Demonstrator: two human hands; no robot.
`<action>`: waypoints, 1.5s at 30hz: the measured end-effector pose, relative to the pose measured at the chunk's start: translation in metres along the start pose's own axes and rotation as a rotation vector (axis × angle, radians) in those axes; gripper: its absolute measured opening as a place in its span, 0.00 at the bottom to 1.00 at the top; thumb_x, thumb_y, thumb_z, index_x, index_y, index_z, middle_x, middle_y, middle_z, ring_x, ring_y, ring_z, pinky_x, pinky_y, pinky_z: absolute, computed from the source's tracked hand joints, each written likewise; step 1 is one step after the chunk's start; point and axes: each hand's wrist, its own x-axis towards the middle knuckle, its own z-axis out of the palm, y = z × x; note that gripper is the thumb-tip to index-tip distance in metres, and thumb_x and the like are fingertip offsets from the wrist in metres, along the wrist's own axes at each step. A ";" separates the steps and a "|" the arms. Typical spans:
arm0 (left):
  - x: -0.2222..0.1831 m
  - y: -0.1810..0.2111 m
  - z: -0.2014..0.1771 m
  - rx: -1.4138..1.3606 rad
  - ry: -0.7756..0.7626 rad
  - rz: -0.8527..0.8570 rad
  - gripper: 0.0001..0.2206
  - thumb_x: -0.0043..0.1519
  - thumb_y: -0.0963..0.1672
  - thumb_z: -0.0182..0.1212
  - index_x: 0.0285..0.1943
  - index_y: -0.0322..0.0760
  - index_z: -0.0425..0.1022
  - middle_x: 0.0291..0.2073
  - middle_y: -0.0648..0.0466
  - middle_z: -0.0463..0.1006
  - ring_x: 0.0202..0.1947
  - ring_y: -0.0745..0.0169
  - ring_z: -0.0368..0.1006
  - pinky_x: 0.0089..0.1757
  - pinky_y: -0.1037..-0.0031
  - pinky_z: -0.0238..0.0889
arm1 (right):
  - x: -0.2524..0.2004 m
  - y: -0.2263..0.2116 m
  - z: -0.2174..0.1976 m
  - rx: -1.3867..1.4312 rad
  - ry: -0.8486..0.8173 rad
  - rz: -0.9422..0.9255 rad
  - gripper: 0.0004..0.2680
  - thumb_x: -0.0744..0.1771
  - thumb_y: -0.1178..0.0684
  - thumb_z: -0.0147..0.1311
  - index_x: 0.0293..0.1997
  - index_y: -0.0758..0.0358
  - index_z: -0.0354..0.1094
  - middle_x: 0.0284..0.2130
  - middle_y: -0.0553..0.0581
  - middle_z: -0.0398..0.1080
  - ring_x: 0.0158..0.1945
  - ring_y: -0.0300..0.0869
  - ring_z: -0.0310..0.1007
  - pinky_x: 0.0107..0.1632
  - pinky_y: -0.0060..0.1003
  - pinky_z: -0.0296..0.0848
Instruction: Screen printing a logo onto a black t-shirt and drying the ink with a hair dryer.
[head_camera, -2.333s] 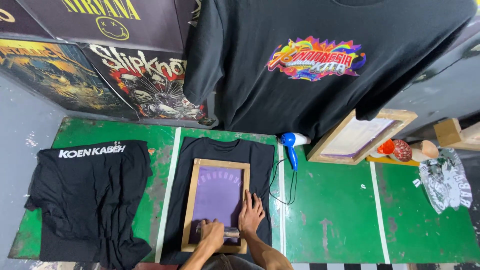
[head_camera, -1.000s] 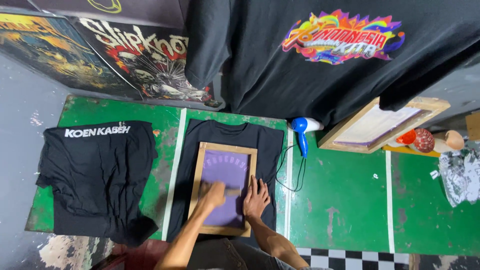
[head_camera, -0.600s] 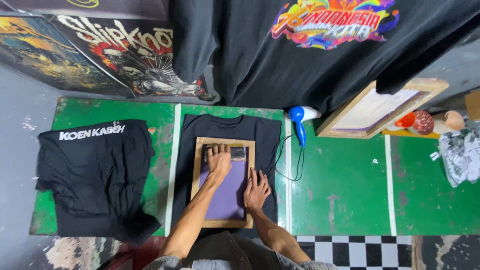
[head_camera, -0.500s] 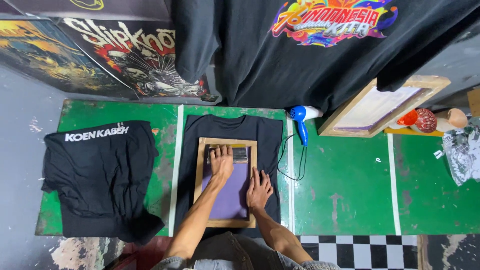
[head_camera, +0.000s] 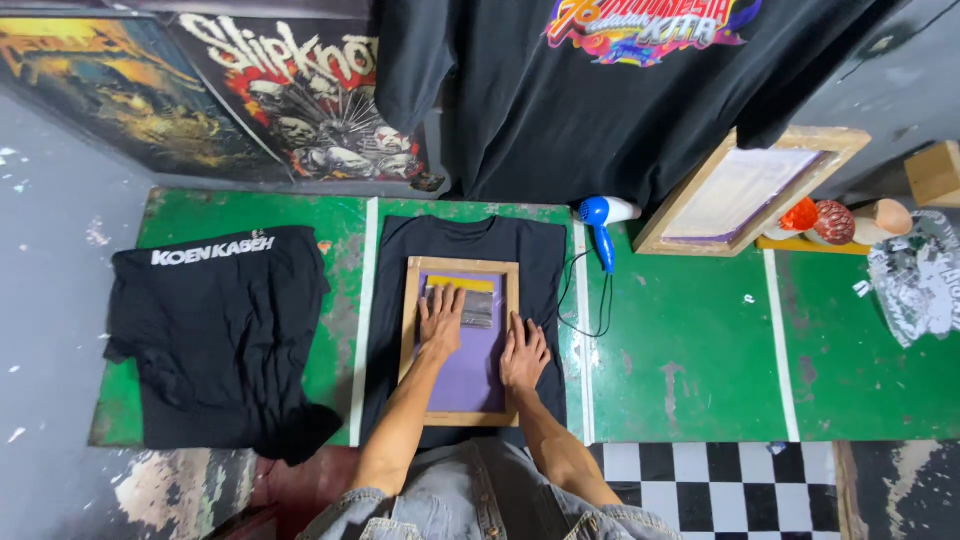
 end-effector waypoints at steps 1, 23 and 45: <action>-0.017 -0.003 -0.009 0.004 0.006 -0.002 0.50 0.54 0.39 0.68 0.82 0.51 0.35 0.81 0.51 0.36 0.80 0.47 0.27 0.68 0.41 0.28 | -0.001 -0.001 -0.002 0.006 0.004 -0.003 0.18 0.73 0.39 0.28 0.75 0.17 0.41 0.67 0.43 0.52 0.75 0.44 0.44 0.69 0.52 0.50; -0.165 -0.054 0.064 -0.260 0.212 0.021 0.23 0.59 0.48 0.55 0.66 0.52 0.66 0.61 0.57 0.57 0.62 0.56 0.57 0.47 0.57 0.69 | -0.098 0.034 -0.078 -0.113 -0.675 -0.153 0.29 0.61 0.19 0.53 0.68 0.25 0.53 0.75 0.54 0.37 0.79 0.60 0.32 0.72 0.63 0.49; -0.189 -0.078 0.011 -0.595 0.054 -0.267 0.30 0.54 0.50 0.59 0.66 0.34 0.66 0.51 0.38 0.75 0.49 0.28 0.77 0.48 0.44 0.71 | -0.098 0.040 -0.105 0.427 -0.560 -0.146 0.15 0.58 0.53 0.70 0.46 0.46 0.75 0.63 0.73 0.59 0.64 0.70 0.65 0.64 0.59 0.68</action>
